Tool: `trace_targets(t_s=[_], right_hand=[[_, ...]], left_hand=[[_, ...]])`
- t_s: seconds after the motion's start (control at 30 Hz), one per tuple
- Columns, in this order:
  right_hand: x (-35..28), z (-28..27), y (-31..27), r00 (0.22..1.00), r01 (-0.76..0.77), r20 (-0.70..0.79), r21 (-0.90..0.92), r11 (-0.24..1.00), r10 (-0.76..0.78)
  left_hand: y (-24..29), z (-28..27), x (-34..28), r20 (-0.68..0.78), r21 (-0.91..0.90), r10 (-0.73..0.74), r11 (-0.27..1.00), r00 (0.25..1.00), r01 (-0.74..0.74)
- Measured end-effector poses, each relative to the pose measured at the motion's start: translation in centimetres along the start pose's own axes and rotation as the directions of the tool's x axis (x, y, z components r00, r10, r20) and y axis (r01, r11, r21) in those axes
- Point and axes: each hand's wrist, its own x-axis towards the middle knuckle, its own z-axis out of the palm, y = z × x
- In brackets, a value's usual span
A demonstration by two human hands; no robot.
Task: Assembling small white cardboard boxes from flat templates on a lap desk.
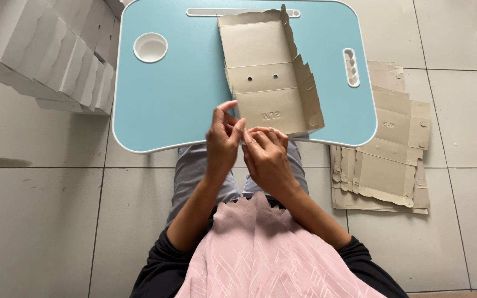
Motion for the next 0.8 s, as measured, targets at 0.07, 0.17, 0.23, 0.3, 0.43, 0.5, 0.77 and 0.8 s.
trace_targets(t_s=[0.07,0.17,0.23,0.3,0.43,0.5,0.77,0.8], right_hand=[[0.6,-1.7,1.1,0.999,-0.023,0.025,0.101,0.995,0.021],[1.6,-5.1,4.4,0.990,-0.137,0.000,0.192,0.972,0.140],[1.6,-6.5,7.8,0.969,-0.228,-0.051,0.191,0.955,0.241],[1.4,-6.9,11.9,0.906,-0.381,-0.163,0.079,0.921,0.389],[2.5,-5.9,15.9,0.816,-0.577,0.016,0.054,0.815,0.577],[3.1,-4.9,17.1,0.781,-0.619,0.161,0.069,0.782,0.604],[3.6,-3.0,16.6,0.708,-0.703,0.194,0.098,0.704,0.679],[3.6,-3.0,16.3,0.649,-0.761,0.170,0.165,0.628,0.742]], left_hand=[[1.3,-1.7,1.6,-0.053,0.110,0.130,0.986,0.990,-0.123],[4.2,-3.1,4.2,-0.075,0.264,0.343,0.912,0.936,-0.313],[5.3,-2.3,6.4,-0.055,0.302,0.420,0.872,0.906,-0.385],[5.5,-0.1,9.2,0.074,0.283,0.448,0.847,0.891,-0.449],[7.5,8.5,14.5,0.394,0.436,0.163,0.833,0.905,-0.340],[7.1,13.1,17.2,0.519,0.667,-0.297,0.727,0.802,-0.162],[-4.9,21.3,21.7,0.467,0.655,-0.195,0.731,0.863,-0.189],[-5.9,21.2,22.0,0.420,0.574,-0.043,0.786,0.907,-0.228]])
